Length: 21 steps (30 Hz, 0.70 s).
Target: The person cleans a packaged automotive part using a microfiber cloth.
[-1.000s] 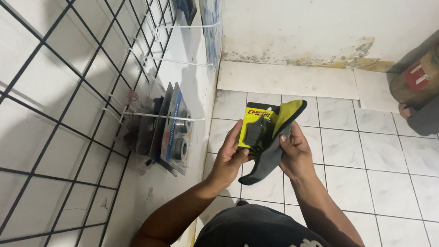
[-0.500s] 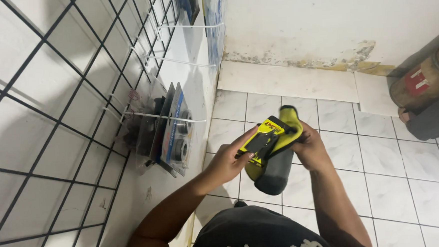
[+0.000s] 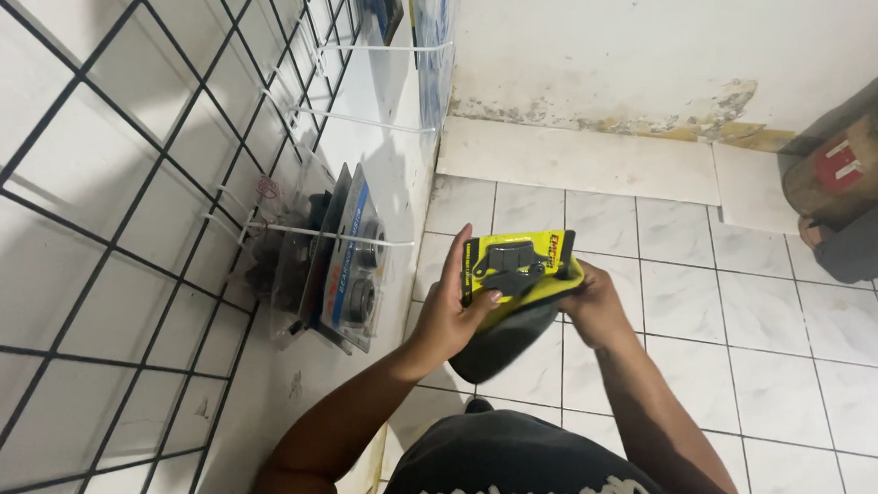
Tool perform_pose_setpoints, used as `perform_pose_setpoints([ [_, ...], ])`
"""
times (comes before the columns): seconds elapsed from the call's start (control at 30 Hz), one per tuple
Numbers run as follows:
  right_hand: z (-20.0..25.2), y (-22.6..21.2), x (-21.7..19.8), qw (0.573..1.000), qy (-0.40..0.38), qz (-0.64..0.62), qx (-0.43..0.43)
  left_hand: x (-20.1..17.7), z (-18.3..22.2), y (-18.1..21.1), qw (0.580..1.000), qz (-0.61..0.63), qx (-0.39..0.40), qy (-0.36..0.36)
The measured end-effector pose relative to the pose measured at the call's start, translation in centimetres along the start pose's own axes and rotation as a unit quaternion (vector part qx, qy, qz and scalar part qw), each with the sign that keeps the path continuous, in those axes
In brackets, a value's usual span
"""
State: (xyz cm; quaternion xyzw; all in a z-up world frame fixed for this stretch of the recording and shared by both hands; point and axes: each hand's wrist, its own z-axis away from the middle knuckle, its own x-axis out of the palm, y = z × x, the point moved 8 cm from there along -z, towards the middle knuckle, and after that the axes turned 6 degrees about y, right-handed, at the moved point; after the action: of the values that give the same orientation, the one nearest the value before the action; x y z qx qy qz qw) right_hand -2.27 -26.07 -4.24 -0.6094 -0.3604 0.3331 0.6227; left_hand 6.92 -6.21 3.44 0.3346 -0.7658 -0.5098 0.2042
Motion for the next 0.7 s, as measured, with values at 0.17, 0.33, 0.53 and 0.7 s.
perform_pose_setpoints([
  [0.17,-0.1,-2.1,-0.9,0.990,-0.046,0.131,0.008,-0.2,-0.1,1.5,1.000,-0.009,-0.022,-0.011],
  [0.33,-0.2,-3.6,-1.0,0.982,-0.077,0.172,0.015,-0.3,-0.2,0.9,0.999,0.003,-0.033,-0.009],
  [0.53,-0.7,-1.5,-0.9,0.998,-0.025,0.058,-0.030,-0.1,-0.1,0.5,0.998,0.030,-0.050,-0.006],
  [0.7,-0.3,-4.3,0.2,0.993,-0.083,0.075,-0.036,-0.4,-0.3,0.7,0.998,0.061,0.003,-0.004],
])
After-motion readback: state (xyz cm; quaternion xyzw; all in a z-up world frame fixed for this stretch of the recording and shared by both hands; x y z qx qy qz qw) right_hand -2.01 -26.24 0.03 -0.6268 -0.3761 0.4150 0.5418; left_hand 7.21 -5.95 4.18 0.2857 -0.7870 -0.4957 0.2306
